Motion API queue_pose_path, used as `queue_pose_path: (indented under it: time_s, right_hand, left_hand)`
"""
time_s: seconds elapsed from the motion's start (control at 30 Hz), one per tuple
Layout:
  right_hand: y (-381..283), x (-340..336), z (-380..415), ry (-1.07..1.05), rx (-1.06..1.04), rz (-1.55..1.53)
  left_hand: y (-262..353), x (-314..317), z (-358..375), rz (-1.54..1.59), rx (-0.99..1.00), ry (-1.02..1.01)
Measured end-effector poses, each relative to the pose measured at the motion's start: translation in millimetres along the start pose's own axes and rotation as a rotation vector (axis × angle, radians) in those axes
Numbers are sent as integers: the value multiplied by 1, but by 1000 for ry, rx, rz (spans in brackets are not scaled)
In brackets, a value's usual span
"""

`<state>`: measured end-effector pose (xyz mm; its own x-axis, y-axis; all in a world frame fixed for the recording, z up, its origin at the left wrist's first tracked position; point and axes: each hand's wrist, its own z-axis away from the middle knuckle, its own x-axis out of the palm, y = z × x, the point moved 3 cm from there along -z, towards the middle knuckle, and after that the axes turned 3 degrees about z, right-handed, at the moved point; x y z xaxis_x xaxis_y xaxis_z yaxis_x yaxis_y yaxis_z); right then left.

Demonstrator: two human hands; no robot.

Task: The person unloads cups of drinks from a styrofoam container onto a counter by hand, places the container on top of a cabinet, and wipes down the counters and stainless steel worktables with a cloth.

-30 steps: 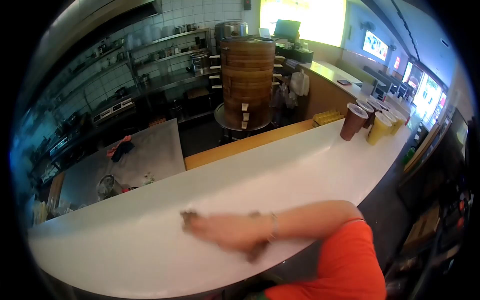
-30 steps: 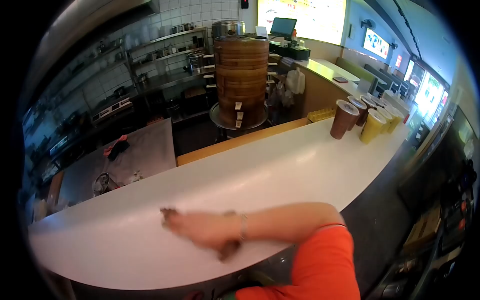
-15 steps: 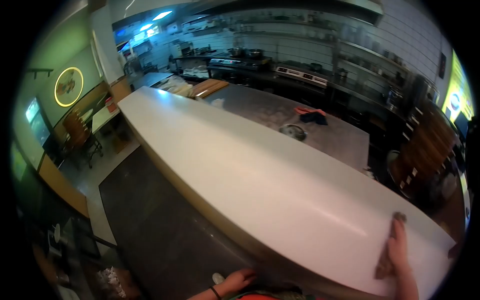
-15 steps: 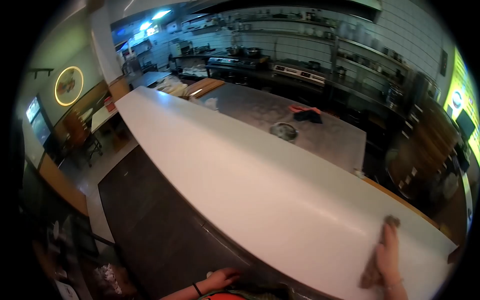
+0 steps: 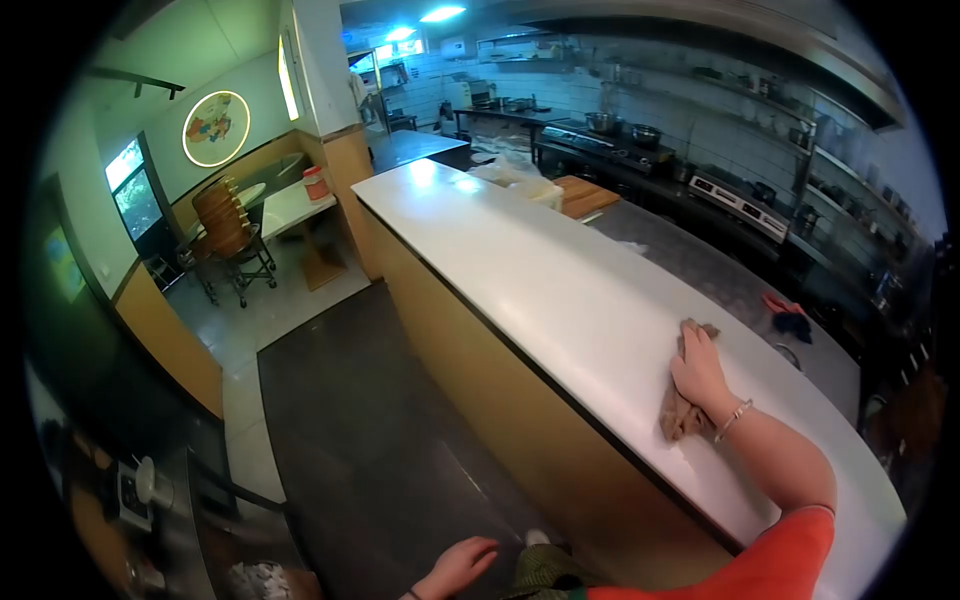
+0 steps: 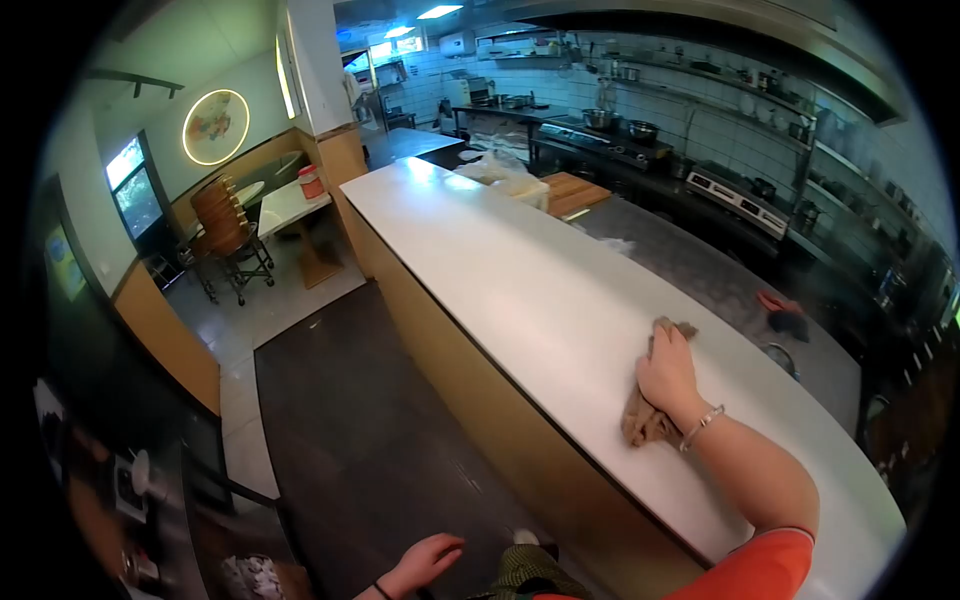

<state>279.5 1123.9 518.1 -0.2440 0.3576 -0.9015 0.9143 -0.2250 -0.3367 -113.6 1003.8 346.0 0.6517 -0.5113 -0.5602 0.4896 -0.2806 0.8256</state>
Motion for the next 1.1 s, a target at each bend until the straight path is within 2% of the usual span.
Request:
queue_pose_path:
  time_s: [0.03, 0.17, 0.3, 0.37, 0.4, 0.47, 0.57, 0.63, 0.7, 0.73, 0.77, 0.83, 0.87, 0.9, 0.97, 1.03, 1.1]
  right_hand:
    - [-24, 14, -26, 2, -65, -5]
    - [-124, 58, -112, -75, -97, -83]
    - [-211, 137, -209, -37, -212, -65]
    - [-265, 175, -257, -27, -226, -60]
    - [-284, 189, -273, 22, -257, -63]
    - [-336, 222, -325, -26, -293, -78]
    - [-409, 274, -403, -49, -331, -110]
    - [-444, 305, -438, -42, -345, -121]
    - [-487, 316, -473, 12, -398, -179]
    - [-505, 328, -488, 0, -379, -145]
    - [-518, 346, -508, 2, -402, -126]
    - [-540, 385, -550, 106, -419, -121]
    - [-558, 384, -558, 64, -393, -142]
    - [-579, 414, -574, 36, -374, -152]
    - [-618, 425, -613, 21, -434, -282]
    - [-646, 448, -647, 17, -394, -267]
    - [-681, 454, -676, -74, -363, -302]
  left_hand:
    - [-12, -15, -23, -21, 38, 5]
    - [-60, -78, -97, -54, 136, 20]
    - [-120, -162, -128, -76, -29, 43]
    - [-148, -208, -129, -75, -33, 104]
    - [-153, -222, -123, -41, -64, 234]
    - [-183, -265, -130, -31, -111, 428]
    - [-250, -329, -155, -21, -202, 444]
    - [-281, -367, -168, -11, -161, 496]
    - [-322, -416, -185, -11, -223, 398]
    - [-345, -442, -201, -125, -218, 287]
    - [-352, -469, -217, -104, -212, 307]
    - [-363, -519, -251, -132, -178, 40]
    - [-360, -546, -265, -173, -148, 43]
    - [-390, -577, -284, -171, -172, 18]
    - [-421, -639, -331, -151, -65, 69]
    - [-447, -687, -368, -219, -31, -5]
    - [-463, -734, -415, -325, -18, -5]
